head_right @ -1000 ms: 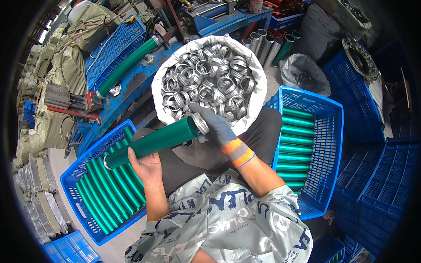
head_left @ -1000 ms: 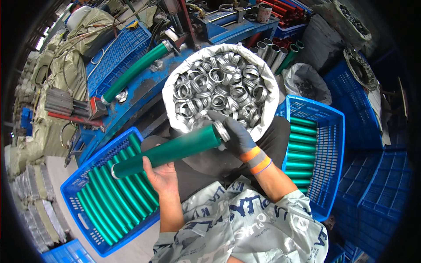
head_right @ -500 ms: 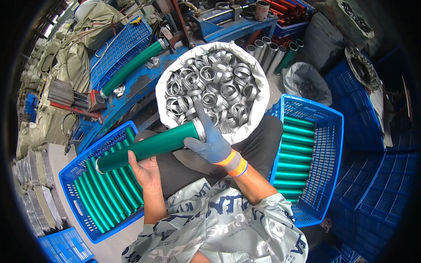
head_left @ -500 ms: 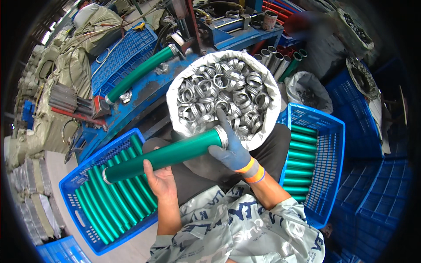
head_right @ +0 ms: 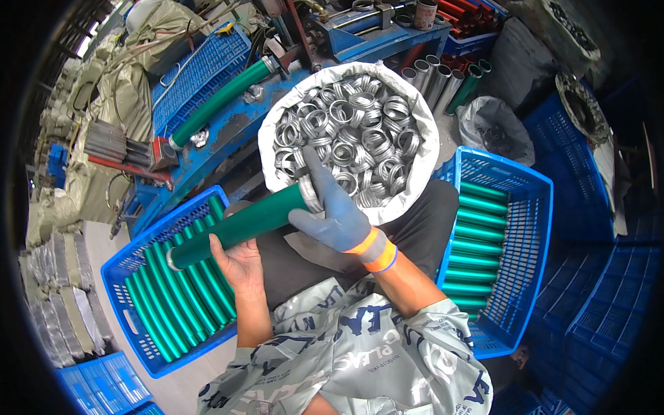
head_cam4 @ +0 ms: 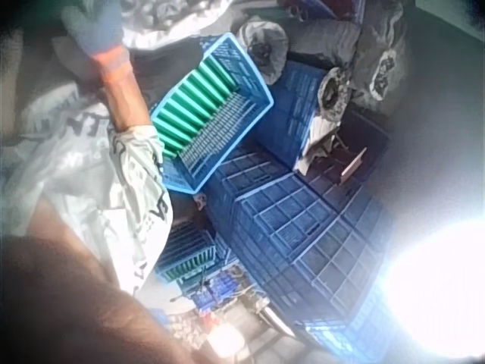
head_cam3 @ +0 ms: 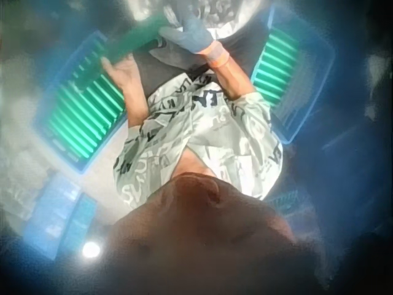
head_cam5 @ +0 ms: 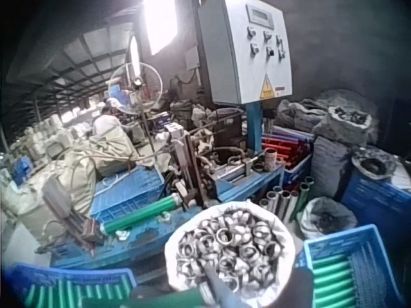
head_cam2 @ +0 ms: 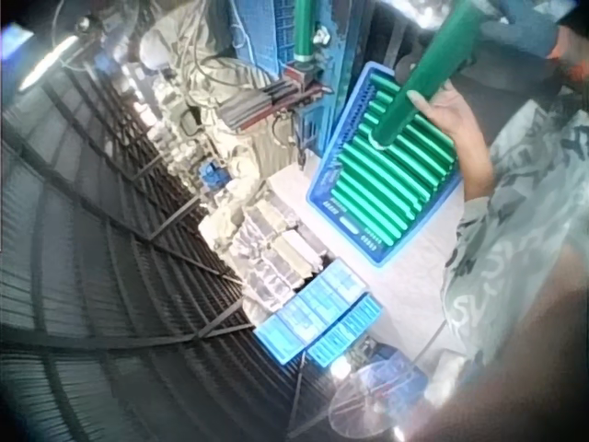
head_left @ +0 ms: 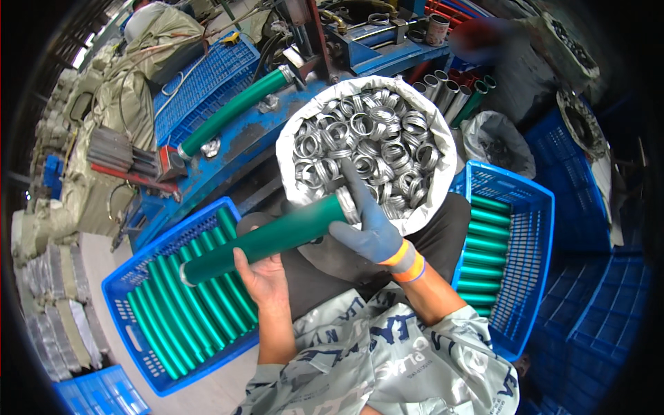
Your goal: The recorder is assembling metal rings onto green cylindrical tubes in an industrial setting.
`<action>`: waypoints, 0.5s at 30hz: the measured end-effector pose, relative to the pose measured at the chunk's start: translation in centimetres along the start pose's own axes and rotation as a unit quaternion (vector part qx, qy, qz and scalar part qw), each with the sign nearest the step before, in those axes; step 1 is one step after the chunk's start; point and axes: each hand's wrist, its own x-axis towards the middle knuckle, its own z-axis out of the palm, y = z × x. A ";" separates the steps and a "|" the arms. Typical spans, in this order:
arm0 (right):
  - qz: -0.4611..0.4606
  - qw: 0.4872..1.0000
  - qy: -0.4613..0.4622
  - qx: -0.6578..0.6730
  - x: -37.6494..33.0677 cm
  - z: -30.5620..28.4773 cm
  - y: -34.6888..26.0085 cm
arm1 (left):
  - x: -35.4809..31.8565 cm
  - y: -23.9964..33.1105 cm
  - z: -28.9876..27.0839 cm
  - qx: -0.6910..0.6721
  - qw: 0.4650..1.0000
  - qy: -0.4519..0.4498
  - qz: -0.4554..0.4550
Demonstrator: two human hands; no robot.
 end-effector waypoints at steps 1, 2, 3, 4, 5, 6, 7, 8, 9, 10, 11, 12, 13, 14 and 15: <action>0.015 0.992 -0.019 0.124 0.4 0.0 -0.8 | 0.6 0.2 0.2 -0.047 0.998 0.004 -0.032; 0.000 0.978 -0.021 0.208 0.7 -0.2 -0.4 | 1.1 0.4 0.4 -0.093 0.994 0.008 -0.064; -0.016 0.957 -0.025 0.290 0.9 -0.5 0.2 | 1.6 0.4 0.5 -0.087 0.994 0.000 -0.060; -0.007 0.964 -0.029 0.263 0.9 -1.4 0.9 | 1.9 0.1 0.3 -0.111 0.991 0.021 -0.076; 0.006 0.960 -0.027 0.278 1.0 -1.5 0.9 | 2.0 -0.2 0.1 -0.135 0.986 0.044 -0.091; 0.016 0.960 -0.024 0.280 1.0 -1.6 0.9 | 2.2 -0.2 0.0 -0.130 0.987 0.034 -0.093; 0.030 0.959 -0.022 0.281 0.7 -1.6 1.1 | 2.1 -0.2 -0.1 -0.126 0.987 0.031 -0.090; 0.026 0.958 -0.022 0.284 0.7 -1.5 1.2 | 2.3 0.0 -0.2 -0.127 0.987 0.034 -0.092; 0.034 0.960 -0.017 0.279 0.9 -1.3 1.2 | 2.5 0.2 -0.3 -0.130 0.986 0.038 -0.094; 0.044 0.961 -0.014 0.271 0.8 -1.1 1.3 | 2.7 0.4 -0.8 -0.120 0.987 0.055 -0.091; 0.043 0.961 -0.018 0.273 1.0 -1.0 1.6 | 3.0 0.4 -1.2 -0.121 0.987 0.057 -0.086; 0.082 0.960 0.016 0.269 1.4 -0.8 2.3 | 3.4 0.6 -1.6 -0.122 0.987 0.063 -0.086; 0.119 0.957 0.049 0.261 1.8 -0.7 2.5 | 3.7 0.9 -1.6 -0.125 0.986 0.068 -0.086; 0.129 0.953 0.077 0.264 2.6 -0.7 2.3 | 4.1 1.4 -1.8 -0.131 0.986 0.070 -0.071; 0.167 0.952 0.099 0.236 3.8 -1.1 3.1 | 4.3 2.0 -2.0 -0.116 0.989 0.065 -0.059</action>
